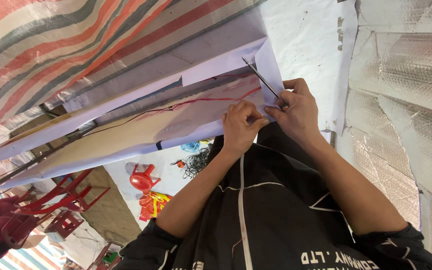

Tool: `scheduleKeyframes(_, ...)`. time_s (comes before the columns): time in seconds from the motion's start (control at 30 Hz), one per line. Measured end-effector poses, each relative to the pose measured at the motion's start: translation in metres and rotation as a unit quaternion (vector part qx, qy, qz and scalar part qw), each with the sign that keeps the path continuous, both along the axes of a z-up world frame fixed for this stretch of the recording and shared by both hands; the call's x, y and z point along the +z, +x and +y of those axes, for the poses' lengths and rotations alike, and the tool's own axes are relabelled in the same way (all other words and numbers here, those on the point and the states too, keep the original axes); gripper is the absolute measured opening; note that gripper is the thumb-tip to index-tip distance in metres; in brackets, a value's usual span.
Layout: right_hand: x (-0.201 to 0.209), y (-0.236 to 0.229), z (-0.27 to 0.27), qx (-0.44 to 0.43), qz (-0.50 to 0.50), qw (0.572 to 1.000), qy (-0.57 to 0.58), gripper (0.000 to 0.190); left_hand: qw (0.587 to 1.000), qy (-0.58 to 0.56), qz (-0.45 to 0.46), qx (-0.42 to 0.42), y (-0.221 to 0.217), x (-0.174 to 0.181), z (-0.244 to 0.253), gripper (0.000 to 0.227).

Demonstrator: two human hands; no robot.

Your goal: The person assembles a lightbox by securing a white frame to a yellow panel using a screwdriver. They tighten screws at the corners and along the edges to attach the frame to the panel.

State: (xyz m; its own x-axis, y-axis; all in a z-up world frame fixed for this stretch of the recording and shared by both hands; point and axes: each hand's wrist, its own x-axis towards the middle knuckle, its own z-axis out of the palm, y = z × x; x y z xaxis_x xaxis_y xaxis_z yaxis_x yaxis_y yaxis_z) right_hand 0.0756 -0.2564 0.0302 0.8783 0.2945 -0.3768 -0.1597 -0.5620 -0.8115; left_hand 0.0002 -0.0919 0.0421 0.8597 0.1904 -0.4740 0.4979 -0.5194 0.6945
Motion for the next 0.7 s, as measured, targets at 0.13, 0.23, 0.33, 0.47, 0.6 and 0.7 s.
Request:
scheduleKeyframes(0.13,-0.002,-0.002,-0.001,0.004,-0.011,1.0,-0.002,0.03,1.0,-0.001,0.007,-0.001,-0.006,-0.009,0.002,0.017)
scheduleKeyframes(0.23,-0.007,-0.005,-0.004,0.002,-0.011,1.0,0.0,0.032,1.0,0.007,0.009,-0.016,-0.006,-0.009,0.0,0.02)
scheduleKeyframes(0.33,-0.008,0.001,-0.001,0.009,-0.023,1.0,-0.002,0.031,1.0,0.011,0.01,-0.018,0.002,-0.001,0.002,0.018)
scheduleKeyframes(0.47,-0.016,-0.003,-0.006,0.02,-0.034,0.999,-0.015,0.034,1.0,-0.005,0.013,-0.007,-0.003,-0.01,0.006,0.018)
scheduleKeyframes(0.6,-0.016,-0.003,-0.005,0.001,-0.035,0.999,0.002,0.032,0.984,-0.04,-0.17,-0.02,-0.026,-0.017,0.016,0.018)
scheduleKeyframes(0.7,-0.017,-0.005,-0.007,-0.002,-0.041,0.999,-0.003,0.033,0.961,0.05,-0.269,-0.045,-0.039,-0.027,0.011,0.021)
